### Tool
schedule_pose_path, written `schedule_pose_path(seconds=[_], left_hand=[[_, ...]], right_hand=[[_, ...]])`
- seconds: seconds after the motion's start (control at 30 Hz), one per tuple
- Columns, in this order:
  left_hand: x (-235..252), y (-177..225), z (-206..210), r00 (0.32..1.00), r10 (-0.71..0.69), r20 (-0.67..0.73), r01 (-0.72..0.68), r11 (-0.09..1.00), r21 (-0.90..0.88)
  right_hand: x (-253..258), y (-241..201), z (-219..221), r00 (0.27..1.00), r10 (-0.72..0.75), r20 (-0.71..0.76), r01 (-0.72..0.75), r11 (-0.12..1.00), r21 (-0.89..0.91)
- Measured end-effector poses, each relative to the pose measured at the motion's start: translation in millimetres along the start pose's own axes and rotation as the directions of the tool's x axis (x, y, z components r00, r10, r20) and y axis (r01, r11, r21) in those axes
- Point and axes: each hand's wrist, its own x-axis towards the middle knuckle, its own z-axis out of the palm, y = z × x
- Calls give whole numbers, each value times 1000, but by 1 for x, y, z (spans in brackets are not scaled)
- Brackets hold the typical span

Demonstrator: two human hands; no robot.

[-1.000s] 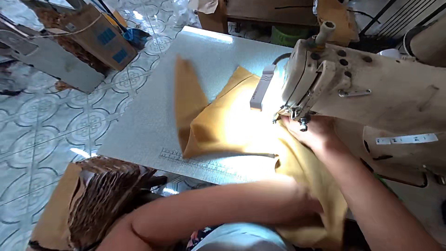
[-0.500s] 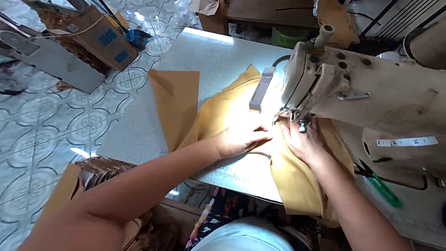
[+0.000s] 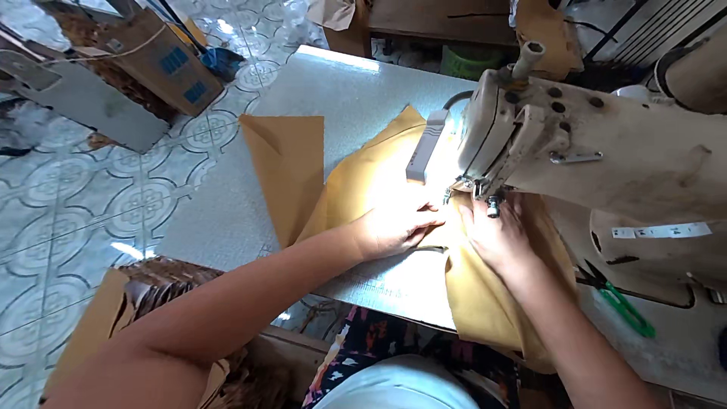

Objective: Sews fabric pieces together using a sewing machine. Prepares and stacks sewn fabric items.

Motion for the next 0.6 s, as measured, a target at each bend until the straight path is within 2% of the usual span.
schedule_pose_path(seconds=[0.03, 0.1, 0.2, 0.4, 0.6], left_hand=[[0, 7, -1, 999, -38, 22, 37, 999, 19], [-3, 17, 2, 994, -94, 47, 93, 995, 22], [-9, 10, 5, 999, -48, -6, 48, 999, -19], [-17, -9, 2, 991, 133, 10, -132, 989, -67], [-15, -12, -2, 982, 170, 83, -158, 979, -131]], right_hand=[[-14, -12, -2, 998, 24, -63, -20, 998, 52], [-48, -38, -4, 991, 94, -93, -83, 989, 124], [-76, -43, 6, 984, 177, 4, -176, 982, 72], [-70, -1, 9, 999, 22, 47, -22, 1000, 1], [-63, 5, 10, 1000, -13, 28, 13, 1000, 5]])
